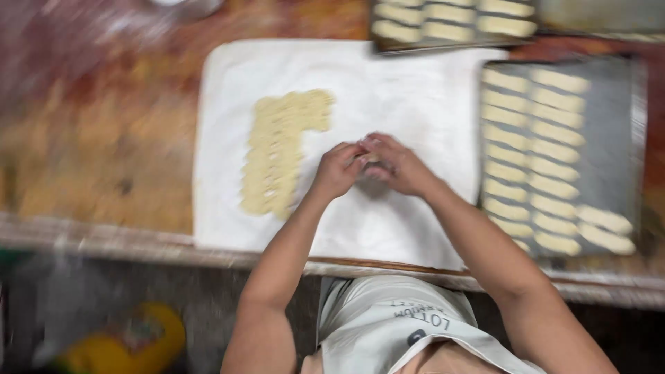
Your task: A person is seen shaping small pieces of dough and arranging them in a specific pattern on metal baking trays in a bakery setting.
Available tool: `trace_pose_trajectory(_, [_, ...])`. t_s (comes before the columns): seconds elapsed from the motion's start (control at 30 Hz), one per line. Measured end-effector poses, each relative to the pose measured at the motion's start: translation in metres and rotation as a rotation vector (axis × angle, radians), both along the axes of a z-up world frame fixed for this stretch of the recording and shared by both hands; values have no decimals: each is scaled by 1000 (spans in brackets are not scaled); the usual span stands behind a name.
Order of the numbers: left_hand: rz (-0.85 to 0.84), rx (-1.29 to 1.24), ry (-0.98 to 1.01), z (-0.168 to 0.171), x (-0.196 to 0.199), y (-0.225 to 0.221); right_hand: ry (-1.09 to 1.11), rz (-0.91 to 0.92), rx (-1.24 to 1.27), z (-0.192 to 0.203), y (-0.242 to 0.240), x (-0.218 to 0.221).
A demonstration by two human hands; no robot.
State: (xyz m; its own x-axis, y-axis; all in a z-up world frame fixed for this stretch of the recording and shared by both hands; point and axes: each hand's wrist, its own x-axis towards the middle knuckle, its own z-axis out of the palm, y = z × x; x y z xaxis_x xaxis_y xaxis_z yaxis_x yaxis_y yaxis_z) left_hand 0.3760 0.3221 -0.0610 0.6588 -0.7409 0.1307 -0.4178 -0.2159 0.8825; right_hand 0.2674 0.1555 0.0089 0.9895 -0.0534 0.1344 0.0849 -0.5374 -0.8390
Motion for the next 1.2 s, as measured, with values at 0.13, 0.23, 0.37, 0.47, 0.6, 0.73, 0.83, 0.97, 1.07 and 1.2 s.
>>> trace_pose_trajectory(0.13, [-231, -24, 560, -21, -69, -88, -24, -339, 38, -16, -64, -102])
trace_pose_trajectory(0.23, [-311, 23, 829, -5, -150, -178, 33, -499, 77, -28, -135, -199])
trace_pose_trajectory(0.37, [-377, 50, 292, -27, -264, -296, 99, -801, 122, -54, -223, -322])
trace_pose_trajectory(0.47, [-430, 72, -173, -35, -313, -354, 173, -889, -33, -70, -277, -373])
trace_pose_trajectory(0.6, [-358, 199, -592, -43, -332, -381, 299, -827, -356, -103, -310, -391])
trace_pose_trajectory(0.73, [-354, 229, -581, -18, -338, -377, 269, -756, -486, -99, -309, -400])
trace_pose_trajectory(0.83, [-365, 208, -584, -25, -344, -378, 171, -621, -593, -123, -318, -407])
trace_pose_trajectory(0.97, [-307, 103, -676, -33, -340, -374, -20, -655, -693, -138, -323, -406])
trace_pose_trajectory(1.07, [-333, 100, -702, -6, -351, -363, -23, -683, -806, -121, -308, -408])
trace_pose_trajectory(1.2, [-640, 616, -584, 46, -370, -353, 662, -368, -811, -27, -270, -396])
